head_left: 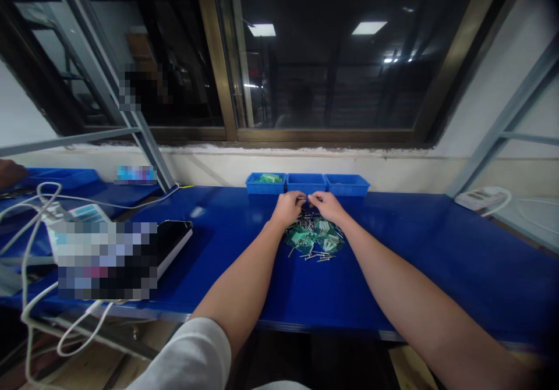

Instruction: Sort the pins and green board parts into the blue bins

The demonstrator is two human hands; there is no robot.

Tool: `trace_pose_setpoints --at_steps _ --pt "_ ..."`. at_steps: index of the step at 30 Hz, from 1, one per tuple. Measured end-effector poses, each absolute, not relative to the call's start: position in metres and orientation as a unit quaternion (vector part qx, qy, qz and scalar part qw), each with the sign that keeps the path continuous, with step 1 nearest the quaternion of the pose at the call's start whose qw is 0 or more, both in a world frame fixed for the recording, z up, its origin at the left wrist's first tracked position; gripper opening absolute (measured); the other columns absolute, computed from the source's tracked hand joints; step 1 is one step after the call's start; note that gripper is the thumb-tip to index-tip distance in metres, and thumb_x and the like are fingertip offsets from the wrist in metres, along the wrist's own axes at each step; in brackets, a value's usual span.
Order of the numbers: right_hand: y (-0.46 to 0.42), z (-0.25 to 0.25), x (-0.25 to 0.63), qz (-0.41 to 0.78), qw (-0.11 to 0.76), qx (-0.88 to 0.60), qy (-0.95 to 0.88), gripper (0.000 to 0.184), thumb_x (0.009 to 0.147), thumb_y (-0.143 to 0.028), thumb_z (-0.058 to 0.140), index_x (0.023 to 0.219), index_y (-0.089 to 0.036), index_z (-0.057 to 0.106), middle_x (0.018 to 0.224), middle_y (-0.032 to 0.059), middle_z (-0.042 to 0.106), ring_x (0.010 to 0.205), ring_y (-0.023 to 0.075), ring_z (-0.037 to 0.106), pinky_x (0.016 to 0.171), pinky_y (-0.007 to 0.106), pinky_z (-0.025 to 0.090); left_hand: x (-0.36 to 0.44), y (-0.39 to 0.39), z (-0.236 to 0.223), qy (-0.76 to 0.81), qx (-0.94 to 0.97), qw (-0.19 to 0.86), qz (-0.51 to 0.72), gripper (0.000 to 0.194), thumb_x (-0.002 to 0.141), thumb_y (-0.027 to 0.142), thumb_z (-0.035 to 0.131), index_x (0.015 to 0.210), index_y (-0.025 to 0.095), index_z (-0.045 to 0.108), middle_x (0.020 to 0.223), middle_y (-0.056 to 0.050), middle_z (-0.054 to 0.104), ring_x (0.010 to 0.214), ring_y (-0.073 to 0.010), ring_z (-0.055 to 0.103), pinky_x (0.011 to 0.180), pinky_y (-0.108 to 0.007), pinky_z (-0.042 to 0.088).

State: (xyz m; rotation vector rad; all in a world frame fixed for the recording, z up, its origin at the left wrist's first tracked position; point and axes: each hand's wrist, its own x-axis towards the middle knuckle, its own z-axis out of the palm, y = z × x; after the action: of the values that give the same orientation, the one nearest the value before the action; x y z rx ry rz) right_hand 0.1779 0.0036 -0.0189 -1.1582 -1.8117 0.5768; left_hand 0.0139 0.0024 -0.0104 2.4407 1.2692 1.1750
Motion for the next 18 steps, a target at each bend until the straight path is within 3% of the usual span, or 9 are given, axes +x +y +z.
trace_pose_setpoints --at_steps 3,10,15,18 --pt "0.003 -0.017 0.177 0.295 0.500 -0.430 -0.691 0.024 0.070 -0.039 0.059 0.079 -0.017 0.061 0.068 0.0026 0.064 0.066 0.0157 0.059 0.067 0.029 0.044 0.013 0.003 -0.010 0.423 0.813 0.071 0.392 0.018 0.081 0.022 0.053 0.093 0.020 0.067 0.094 -0.003 0.069 0.088 -0.0158 0.063 0.084 -0.025 0.046" --pt "0.004 -0.016 0.182 0.378 0.541 -0.431 -0.615 0.030 0.061 -0.044 0.065 0.071 -0.016 0.063 0.065 0.0038 0.065 0.055 0.0127 0.052 0.050 0.024 0.037 0.016 -0.001 -0.008 0.444 0.816 0.079 0.360 0.023 0.083 0.030 0.051 0.098 0.022 0.066 0.098 -0.004 0.068 0.094 -0.0173 0.060 0.086 -0.027 0.042" --pt "0.006 -0.014 0.188 0.312 0.588 -0.478 -0.573 0.029 0.065 -0.044 0.058 0.071 -0.015 0.064 0.071 0.0064 0.068 0.063 0.0159 0.057 0.056 0.026 0.041 0.014 -0.003 -0.008 0.556 0.767 0.024 0.319 0.035 0.075 0.037 0.060 0.108 0.024 0.059 0.109 -0.006 0.062 0.109 -0.0260 0.049 0.092 -0.044 0.033" --pt "0.009 -0.014 0.194 0.246 0.608 -0.511 -0.556 0.029 0.066 -0.040 0.057 0.079 -0.015 0.065 0.080 0.0074 0.069 0.075 0.0187 0.060 0.067 0.029 0.045 0.013 -0.002 -0.009 0.599 0.744 0.018 0.297 0.031 0.077 0.035 0.058 0.106 0.024 0.059 0.115 -0.008 0.057 0.113 -0.0269 0.044 0.092 -0.046 0.031"
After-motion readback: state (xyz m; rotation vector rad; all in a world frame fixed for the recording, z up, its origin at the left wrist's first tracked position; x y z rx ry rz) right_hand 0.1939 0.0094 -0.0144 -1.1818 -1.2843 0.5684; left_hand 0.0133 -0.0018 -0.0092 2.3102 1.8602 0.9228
